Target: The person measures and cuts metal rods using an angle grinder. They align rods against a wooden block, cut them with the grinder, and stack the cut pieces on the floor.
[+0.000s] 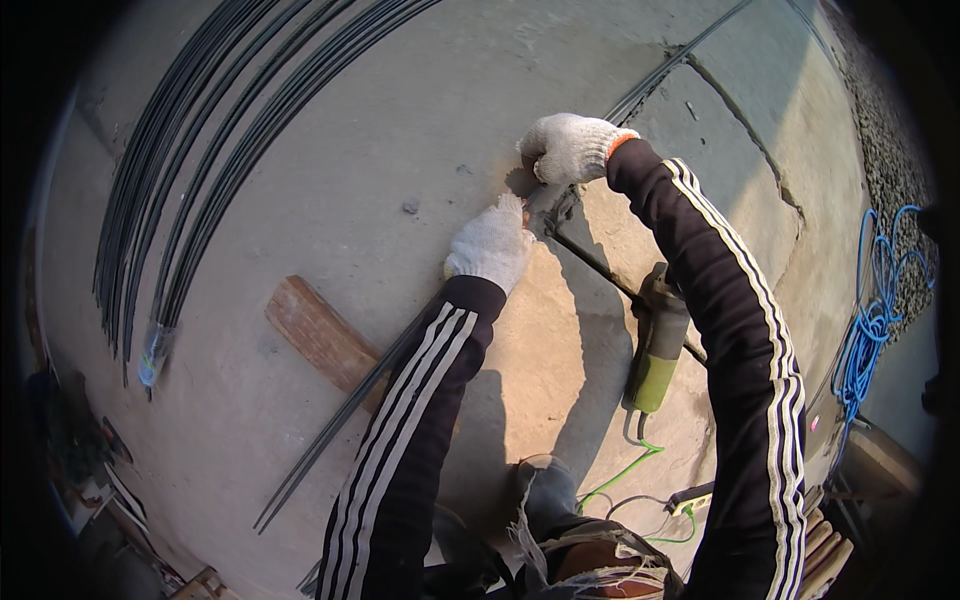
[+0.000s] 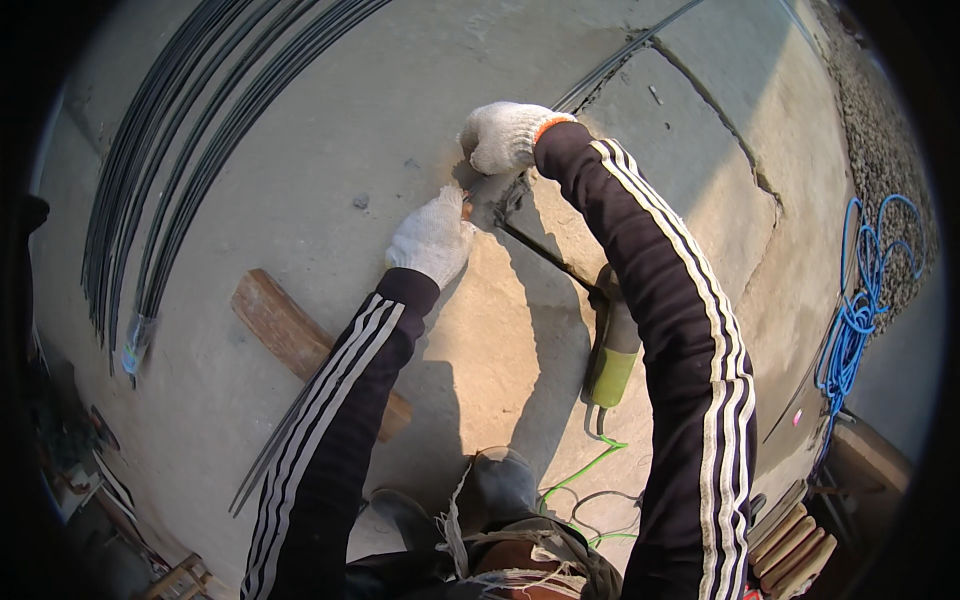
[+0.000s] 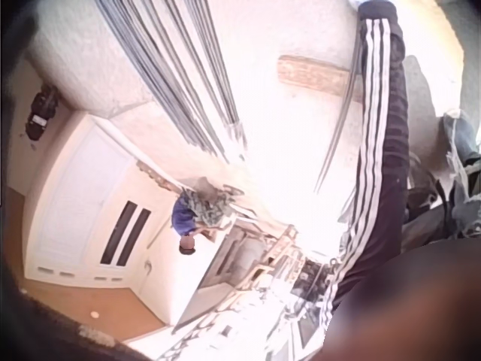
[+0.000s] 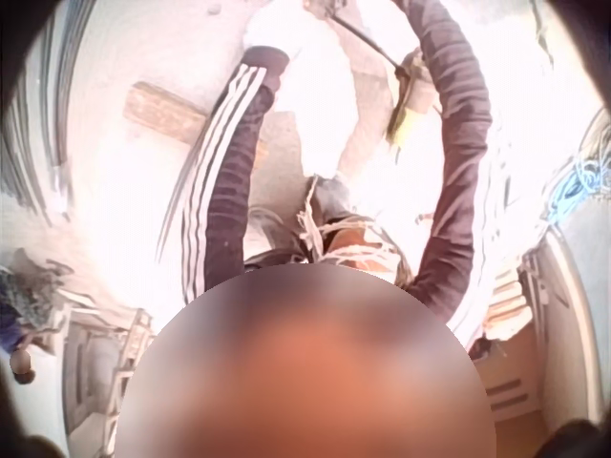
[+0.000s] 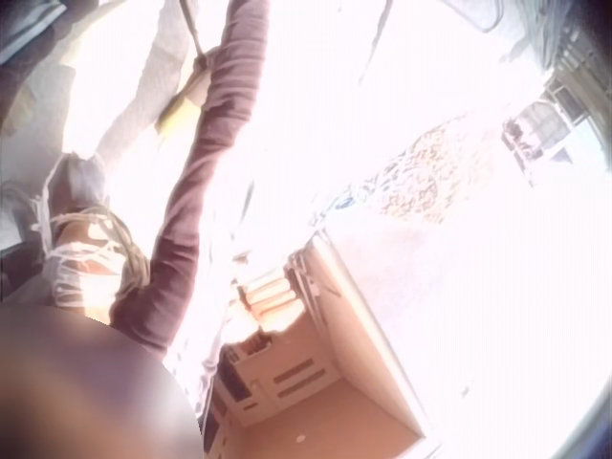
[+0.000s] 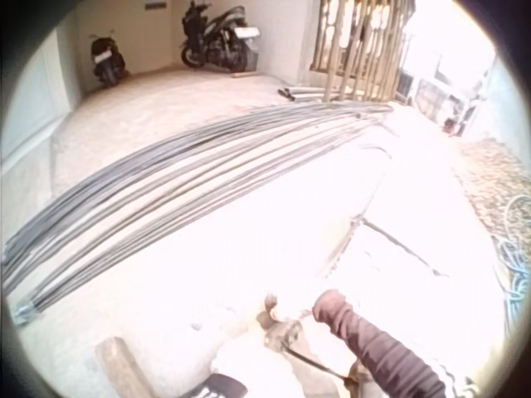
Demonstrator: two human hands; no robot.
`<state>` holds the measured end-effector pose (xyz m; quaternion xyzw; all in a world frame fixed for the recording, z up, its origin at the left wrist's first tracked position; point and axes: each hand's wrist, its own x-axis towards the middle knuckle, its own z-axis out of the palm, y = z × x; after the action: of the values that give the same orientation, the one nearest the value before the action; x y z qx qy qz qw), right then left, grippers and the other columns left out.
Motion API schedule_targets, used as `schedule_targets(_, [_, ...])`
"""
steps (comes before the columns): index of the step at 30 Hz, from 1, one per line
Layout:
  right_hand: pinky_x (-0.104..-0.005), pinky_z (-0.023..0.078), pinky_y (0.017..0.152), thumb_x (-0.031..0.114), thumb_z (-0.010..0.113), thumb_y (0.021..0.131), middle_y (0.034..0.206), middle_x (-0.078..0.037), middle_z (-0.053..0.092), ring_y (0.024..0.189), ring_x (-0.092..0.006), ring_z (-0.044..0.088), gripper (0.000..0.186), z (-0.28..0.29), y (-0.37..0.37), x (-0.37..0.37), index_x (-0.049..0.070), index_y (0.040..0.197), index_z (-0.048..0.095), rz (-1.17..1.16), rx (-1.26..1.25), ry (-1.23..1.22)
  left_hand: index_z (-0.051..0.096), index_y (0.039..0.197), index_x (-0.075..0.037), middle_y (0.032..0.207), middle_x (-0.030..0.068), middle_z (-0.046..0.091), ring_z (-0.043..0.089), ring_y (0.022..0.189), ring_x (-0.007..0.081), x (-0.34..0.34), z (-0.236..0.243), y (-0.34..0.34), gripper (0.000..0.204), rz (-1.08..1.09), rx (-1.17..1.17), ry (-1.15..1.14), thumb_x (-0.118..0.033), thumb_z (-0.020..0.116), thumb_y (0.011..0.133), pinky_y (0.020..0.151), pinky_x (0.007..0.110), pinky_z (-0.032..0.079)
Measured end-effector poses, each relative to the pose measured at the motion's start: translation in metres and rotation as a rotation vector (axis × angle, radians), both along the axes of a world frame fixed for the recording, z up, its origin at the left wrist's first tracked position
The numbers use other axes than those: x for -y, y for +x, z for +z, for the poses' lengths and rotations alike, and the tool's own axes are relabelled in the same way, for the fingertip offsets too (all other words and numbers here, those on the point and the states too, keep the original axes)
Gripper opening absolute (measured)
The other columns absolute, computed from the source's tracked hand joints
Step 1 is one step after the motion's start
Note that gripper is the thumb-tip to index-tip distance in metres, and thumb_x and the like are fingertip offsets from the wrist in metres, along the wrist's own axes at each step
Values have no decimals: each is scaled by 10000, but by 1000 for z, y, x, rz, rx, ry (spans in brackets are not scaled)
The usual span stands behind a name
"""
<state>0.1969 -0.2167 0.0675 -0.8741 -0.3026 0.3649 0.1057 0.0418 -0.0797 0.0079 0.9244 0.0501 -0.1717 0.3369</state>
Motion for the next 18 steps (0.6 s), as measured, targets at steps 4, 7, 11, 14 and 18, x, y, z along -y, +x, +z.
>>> schedule_targets(4, [-461, 559, 838, 133, 610, 807, 977, -205, 747, 920, -367, 715, 336, 3, -1, -6, 5, 1088, 744, 31, 15, -36, 611, 1174, -67, 1119, 201, 734, 695, 1064, 424, 0, 1, 1, 254, 1, -27, 14, -193, 645, 956, 889, 512, 563])
schedule_targets(7, [-458, 564, 845, 133, 613, 810, 983, -206, 749, 931, -367, 720, 350, 4, -2, -11, 0, 1104, 749, 75, 50, -68, 609, 1170, -66, 1119, 206, 732, 694, 1063, 428, 0, 2, 2, 262, -15, -34, 16, -202, 653, 951, 890, 515, 562])
schedule_targets(11, [-452, 570, 867, 135, 618, 806, 1005, -212, 755, 953, -367, 728, 383, 5, -4, -14, -5, 1134, 756, 86, 67, -90, 605, 1165, -62, 1115, 217, 727, 691, 1059, 436, 0, 5, 2, 269, -20, -65, 43, -210, 659, 947, 886, 519, 562])
schedule_targets(14, [-448, 575, 878, 140, 625, 803, 1022, -216, 759, 965, -371, 731, 403, 6, -4, -16, -6, 1153, 758, 79, 56, -89, 600, 1168, -53, 1108, 214, 725, 713, 1055, 419, 1, 6, 3, 277, -49, -55, 87, -231, 675, 969, 883, 513, 584])
schedule_targets(18, [-450, 578, 881, 182, 662, 844, 1104, -225, 762, 982, -388, 738, 408, 6, -2, -18, 6, 1199, 757, 128, 54, -134, 604, 1174, -48, 1109, 219, 725, 712, 1061, 419, 1, 4, 3, 288, -57, -49, 78, -238, 675, 969, 886, 506, 587])
